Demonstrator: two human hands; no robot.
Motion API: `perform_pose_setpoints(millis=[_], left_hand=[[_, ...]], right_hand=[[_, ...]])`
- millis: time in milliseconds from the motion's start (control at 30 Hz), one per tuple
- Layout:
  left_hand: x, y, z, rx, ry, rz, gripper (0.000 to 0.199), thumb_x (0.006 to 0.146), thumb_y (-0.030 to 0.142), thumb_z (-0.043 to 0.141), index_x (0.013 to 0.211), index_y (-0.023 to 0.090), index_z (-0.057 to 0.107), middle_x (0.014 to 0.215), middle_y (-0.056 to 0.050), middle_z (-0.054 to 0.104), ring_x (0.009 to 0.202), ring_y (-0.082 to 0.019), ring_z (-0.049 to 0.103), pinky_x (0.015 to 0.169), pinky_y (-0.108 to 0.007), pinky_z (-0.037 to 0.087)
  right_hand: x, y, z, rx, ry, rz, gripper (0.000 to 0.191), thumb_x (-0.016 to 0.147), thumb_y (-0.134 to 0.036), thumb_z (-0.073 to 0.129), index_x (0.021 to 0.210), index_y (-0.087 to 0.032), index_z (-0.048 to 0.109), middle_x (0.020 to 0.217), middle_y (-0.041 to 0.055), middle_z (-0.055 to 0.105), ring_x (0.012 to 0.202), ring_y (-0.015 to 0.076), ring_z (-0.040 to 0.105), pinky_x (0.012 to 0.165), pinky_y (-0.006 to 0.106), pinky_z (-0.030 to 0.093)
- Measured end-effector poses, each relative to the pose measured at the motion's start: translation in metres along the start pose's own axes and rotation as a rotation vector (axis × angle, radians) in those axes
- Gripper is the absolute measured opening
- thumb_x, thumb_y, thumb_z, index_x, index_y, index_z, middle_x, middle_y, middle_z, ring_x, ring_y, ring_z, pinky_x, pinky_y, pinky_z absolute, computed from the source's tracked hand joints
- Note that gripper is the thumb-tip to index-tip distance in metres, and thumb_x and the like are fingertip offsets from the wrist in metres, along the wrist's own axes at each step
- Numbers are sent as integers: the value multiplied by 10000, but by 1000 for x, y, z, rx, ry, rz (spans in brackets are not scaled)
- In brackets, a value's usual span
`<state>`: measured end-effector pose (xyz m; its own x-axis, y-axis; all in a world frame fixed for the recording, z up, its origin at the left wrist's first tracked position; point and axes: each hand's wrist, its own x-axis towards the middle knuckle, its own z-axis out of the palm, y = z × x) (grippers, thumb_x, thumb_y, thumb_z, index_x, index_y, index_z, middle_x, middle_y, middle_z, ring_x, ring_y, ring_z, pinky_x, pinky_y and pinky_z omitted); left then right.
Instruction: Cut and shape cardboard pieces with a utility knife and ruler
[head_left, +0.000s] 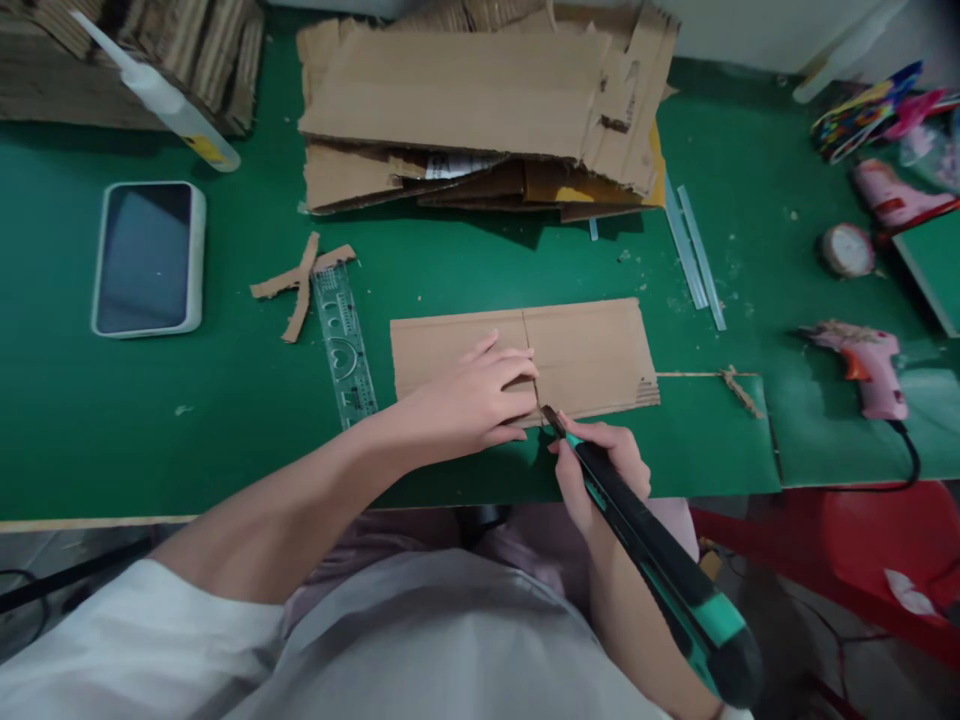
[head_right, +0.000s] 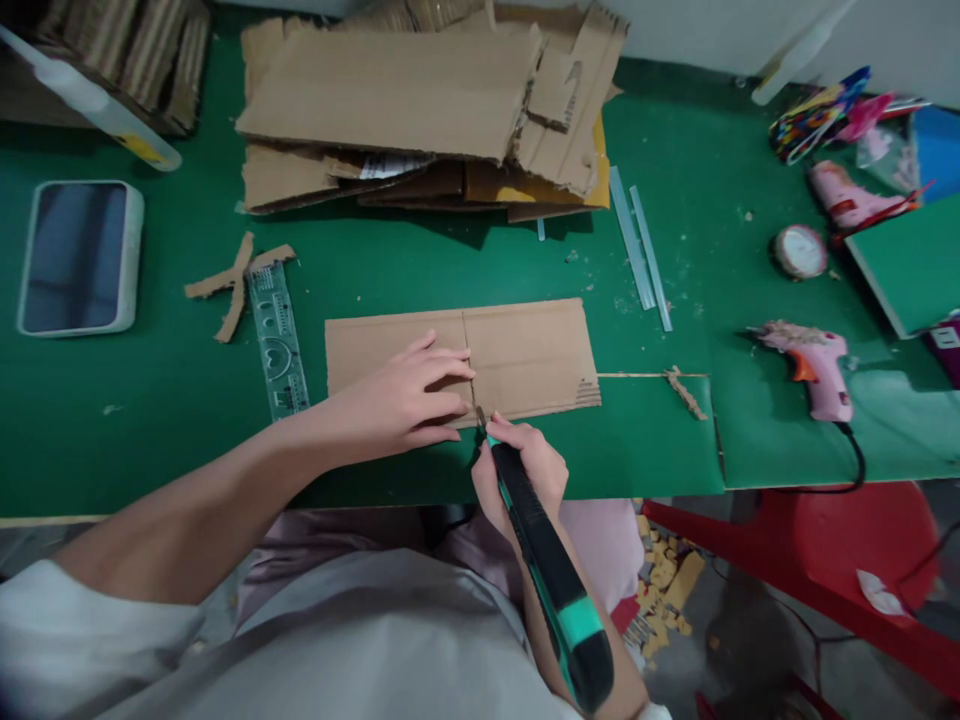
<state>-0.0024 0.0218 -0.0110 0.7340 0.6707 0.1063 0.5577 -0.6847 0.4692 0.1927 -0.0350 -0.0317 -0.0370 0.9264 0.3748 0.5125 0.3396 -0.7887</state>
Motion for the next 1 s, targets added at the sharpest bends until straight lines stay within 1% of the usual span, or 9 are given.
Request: perform_pose_setpoints(millis=[100,233,300,467,567,633,800,1000], left_hand=[[0,0,0,-12,1,0,178,876,317,535,886,155,609,1153,-131,537,1275,-307,395,1076,-602,217],[0,0,1,-15,-7,-12,192,880,333,528,866,158,605,1125,-125,536,1257,-293,406,1084,-601,205],[0,0,1,-17,-11,-22,190,880,332,526,866,161,606,1113,-120,535,1247,-286,411,1087,-598,203],[1,0,3,-40,6,-33,150,876,299,528,864,177,616,1123,-108,530,1241,-282,405,1085,-604,195],[1,1,3,-52,16,-35,154,883,297,515,862,187,620,1117,-98,530,1236,-273,402,1092,-595,184],[1,1,3,-43,13,-36,163,892,296,499,868,191,621,1115,-95,527,1234,-265,402,1094,-589,182],[0,1,3,-29,1,-20,177,905,296,475,903,201,624,1111,-89,521,1234,-262,398,1090,-594,178],[1,3,2,-49,-8,-27,171,900,291,478,887,205,625,1054,-70,516,1134,-231,462,1087,-608,158]], right_hand=[[2,-2,2,-15,13,-26,245,712,-123,614,933,-230,611,825,22,703,714,154,680,654,271,552],[1,-4,8,-37,63,-32,195,719,-139,613,892,-229,619,796,8,699,680,157,679,647,284,554],[0,-3,10,-48,58,-49,188,723,-143,606,887,-232,616,795,5,699,662,160,678,633,292,556],[2,-3,11,-102,26,11,198,719,-147,599,894,-239,608,802,6,704,667,163,681,615,286,555],[4,-4,11,-122,10,-11,206,713,-137,601,892,-238,605,779,-1,703,671,158,682,626,276,551],[3,-5,12,-107,35,-20,209,713,-133,602,892,-240,605,786,-2,701,677,157,683,627,273,550],[-3,-4,13,-77,103,39,164,727,-158,593,869,-239,603,814,8,703,695,166,687,646,295,555],[-4,-4,13,-47,92,58,142,728,-175,589,856,-236,595,764,7,699,711,170,682,637,296,555]])
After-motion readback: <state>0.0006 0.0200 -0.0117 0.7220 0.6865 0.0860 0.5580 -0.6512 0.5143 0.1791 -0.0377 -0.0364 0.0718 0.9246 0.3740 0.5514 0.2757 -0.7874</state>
